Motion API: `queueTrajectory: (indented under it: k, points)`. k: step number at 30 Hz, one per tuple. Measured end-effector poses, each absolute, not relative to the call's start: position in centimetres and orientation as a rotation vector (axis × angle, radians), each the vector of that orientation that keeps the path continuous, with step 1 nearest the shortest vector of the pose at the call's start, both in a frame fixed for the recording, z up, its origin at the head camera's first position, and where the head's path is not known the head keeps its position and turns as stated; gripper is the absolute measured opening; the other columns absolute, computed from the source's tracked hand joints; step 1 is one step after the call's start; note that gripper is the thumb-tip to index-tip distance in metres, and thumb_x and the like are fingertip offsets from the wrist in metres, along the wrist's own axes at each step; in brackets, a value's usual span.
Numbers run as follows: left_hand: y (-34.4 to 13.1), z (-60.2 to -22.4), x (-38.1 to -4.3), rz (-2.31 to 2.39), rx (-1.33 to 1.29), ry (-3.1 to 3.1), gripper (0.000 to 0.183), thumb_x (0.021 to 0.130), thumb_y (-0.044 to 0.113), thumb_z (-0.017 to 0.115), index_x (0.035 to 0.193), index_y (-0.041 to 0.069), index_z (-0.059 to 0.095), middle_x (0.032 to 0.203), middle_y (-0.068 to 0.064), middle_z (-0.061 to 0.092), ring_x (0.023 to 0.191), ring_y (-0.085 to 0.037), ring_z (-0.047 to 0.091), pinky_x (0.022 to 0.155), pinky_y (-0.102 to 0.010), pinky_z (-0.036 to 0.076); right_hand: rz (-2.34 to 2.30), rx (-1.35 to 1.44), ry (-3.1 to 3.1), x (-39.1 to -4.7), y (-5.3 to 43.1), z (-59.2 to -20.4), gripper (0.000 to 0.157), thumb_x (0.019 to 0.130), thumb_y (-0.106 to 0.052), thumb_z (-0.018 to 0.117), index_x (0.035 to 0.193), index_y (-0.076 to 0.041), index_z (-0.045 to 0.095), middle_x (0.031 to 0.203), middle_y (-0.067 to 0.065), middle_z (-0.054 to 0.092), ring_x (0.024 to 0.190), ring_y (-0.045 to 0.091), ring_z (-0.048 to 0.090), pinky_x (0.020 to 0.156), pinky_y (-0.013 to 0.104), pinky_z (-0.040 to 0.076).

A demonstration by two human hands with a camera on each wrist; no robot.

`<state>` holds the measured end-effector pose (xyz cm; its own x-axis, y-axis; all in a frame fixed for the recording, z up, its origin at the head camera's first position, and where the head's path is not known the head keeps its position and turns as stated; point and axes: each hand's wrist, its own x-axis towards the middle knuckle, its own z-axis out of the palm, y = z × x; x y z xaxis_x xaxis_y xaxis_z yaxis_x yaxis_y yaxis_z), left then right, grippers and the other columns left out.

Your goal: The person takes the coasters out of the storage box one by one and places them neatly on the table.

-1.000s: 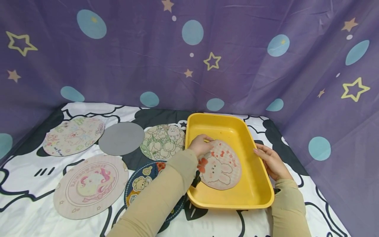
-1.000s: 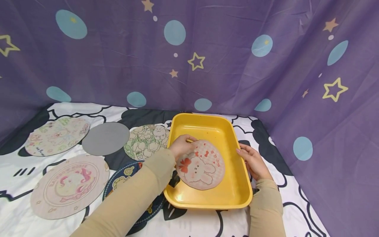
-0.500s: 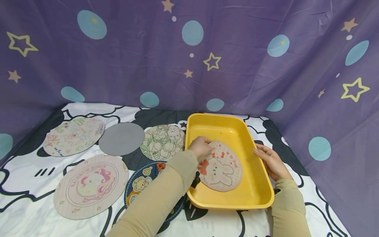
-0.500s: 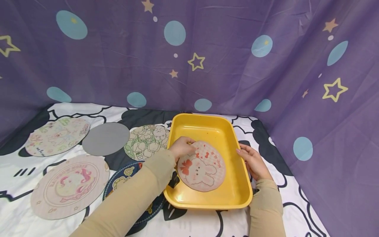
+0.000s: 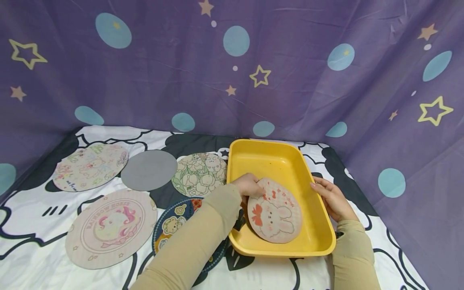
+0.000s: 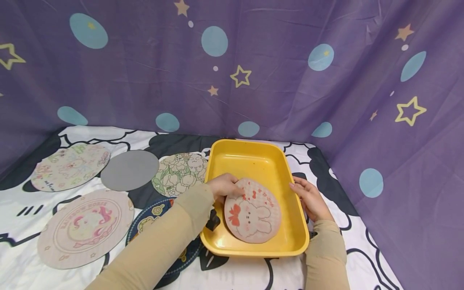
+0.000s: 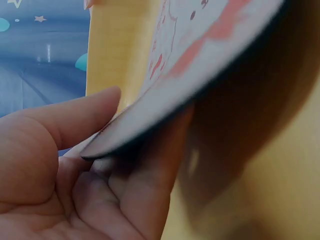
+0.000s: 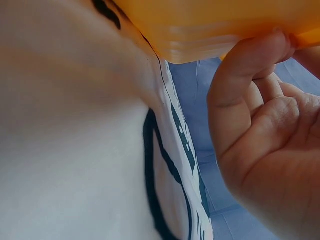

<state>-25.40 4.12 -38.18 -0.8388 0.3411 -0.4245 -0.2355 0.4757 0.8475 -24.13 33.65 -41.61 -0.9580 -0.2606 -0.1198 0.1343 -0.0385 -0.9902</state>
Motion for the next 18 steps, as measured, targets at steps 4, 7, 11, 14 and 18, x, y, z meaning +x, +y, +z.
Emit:
queueTrajectory:
  k: [4, 7, 11, 14, 18]
  points:
    - [3.97, -37.93, -25.14, 1.394, 0.094, 2.110, 0.012, 0.091, 0.004, 0.067, 0.101, -0.003, 0.071, 0.081, -0.013, 0.073, 0.065, -0.020, 0.069, 0.061, -0.034, 0.062, -2.084, -0.141, 1.961, -24.12, 33.69, -41.65, 0.023, 0.105, -0.015, 0.049, 0.127, -0.010, 0.054, 0.105, -0.002, 0.073, 0.089, 0.011, 0.072, 0.075, 0.026, 0.061]
    - [3.90, -37.79, -24.97, 1.412, 0.096, 2.066, 0.014, 0.090, 0.001, 0.068, 0.102, -0.004, 0.070, 0.086, -0.016, 0.074, 0.069, -0.023, 0.072, 0.063, -0.035, 0.062, -2.091, -0.144, 1.956, -24.12, 33.70, -41.70, 0.023, 0.105, -0.014, 0.049, 0.126, -0.010, 0.054, 0.105, -0.002, 0.073, 0.089, 0.011, 0.072, 0.075, 0.026, 0.061]
    - [3.97, -37.96, -25.01, 1.403, 0.103, 2.066, 0.012, 0.089, -0.002, 0.068, 0.100, -0.004, 0.069, 0.085, -0.016, 0.074, 0.070, -0.023, 0.072, 0.061, -0.034, 0.062, -2.087, -0.148, 1.960, -24.12, 33.68, -41.70, 0.023, 0.105, -0.015, 0.049, 0.127, -0.010, 0.054, 0.106, -0.002, 0.073, 0.091, 0.011, 0.072, 0.076, 0.026, 0.061]
    - [4.09, -38.26, -25.15, 1.412, 0.105, 2.066, 0.011, 0.088, -0.004, 0.067, 0.099, -0.005, 0.069, 0.084, -0.016, 0.074, 0.070, -0.024, 0.073, 0.060, -0.035, 0.062, -2.077, -0.142, 1.968, -24.11, 33.70, -41.66, 0.024, 0.104, -0.016, 0.050, 0.128, -0.010, 0.053, 0.106, -0.003, 0.073, 0.091, 0.011, 0.072, 0.077, 0.027, 0.061]
    - [4.14, -38.41, -25.24, 1.446, 0.097, 2.039, 0.014, 0.089, -0.005, 0.066, 0.103, -0.004, 0.068, 0.086, -0.017, 0.074, 0.070, -0.025, 0.073, 0.063, -0.037, 0.062, -2.074, -0.134, 1.969, -24.07, 33.77, -41.66, 0.026, 0.104, -0.016, 0.050, 0.129, -0.009, 0.052, 0.106, -0.003, 0.073, 0.091, 0.011, 0.072, 0.076, 0.027, 0.061]
